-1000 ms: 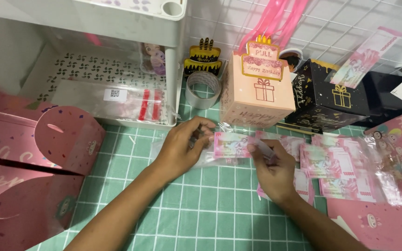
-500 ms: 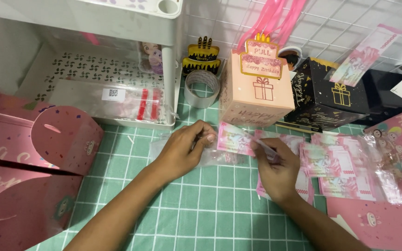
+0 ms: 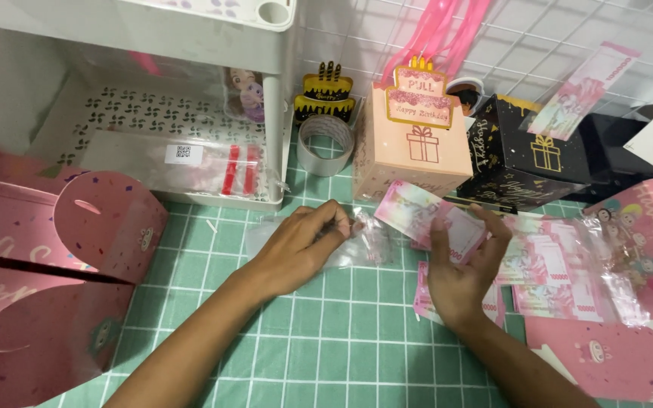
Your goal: The person organizes currency notes by hand, aligning and sliding them into small plastic sleeves one at a time.
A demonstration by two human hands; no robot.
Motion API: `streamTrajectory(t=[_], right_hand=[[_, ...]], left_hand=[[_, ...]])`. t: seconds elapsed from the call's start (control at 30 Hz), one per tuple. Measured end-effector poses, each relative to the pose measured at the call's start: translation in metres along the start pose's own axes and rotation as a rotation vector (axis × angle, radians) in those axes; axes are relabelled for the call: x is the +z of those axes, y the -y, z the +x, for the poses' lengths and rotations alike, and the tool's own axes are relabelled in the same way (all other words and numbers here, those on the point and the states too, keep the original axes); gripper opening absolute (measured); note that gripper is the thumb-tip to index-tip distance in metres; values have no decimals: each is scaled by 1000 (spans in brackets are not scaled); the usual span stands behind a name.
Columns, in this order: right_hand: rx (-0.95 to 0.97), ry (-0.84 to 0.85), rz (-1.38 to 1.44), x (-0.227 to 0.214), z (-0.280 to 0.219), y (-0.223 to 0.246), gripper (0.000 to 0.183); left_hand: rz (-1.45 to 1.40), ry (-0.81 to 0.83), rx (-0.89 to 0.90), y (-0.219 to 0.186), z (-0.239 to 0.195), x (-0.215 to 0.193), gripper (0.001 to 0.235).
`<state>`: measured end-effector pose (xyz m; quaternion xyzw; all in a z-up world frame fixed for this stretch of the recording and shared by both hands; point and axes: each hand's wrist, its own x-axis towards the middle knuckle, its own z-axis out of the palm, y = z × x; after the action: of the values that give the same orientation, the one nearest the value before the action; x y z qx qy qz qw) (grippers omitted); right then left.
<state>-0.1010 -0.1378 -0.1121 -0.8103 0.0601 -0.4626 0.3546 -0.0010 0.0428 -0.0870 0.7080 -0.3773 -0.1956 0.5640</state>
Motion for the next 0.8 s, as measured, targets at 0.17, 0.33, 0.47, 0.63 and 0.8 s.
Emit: streamTrajectory(t=[0.17, 0.33, 0.47, 0.63, 0.8], right_hand=[[59, -65, 62, 1, 2, 5, 50], [82, 16, 32, -26, 32, 27, 48], [107, 229, -89, -42, 62, 53, 37], [-21, 276, -83, -55, 96, 90, 17], [-15, 392, -84, -62, 126, 105, 19]], left_hand=[[-137, -116, 12, 2, -1, 3, 9], [-180, -236, 71, 9, 3, 4, 10], [-157, -239, 46, 1, 7, 1, 15], [-189, -246, -17, -22, 14, -3, 16], [-86, -369, 84, -45, 27, -5, 16]])
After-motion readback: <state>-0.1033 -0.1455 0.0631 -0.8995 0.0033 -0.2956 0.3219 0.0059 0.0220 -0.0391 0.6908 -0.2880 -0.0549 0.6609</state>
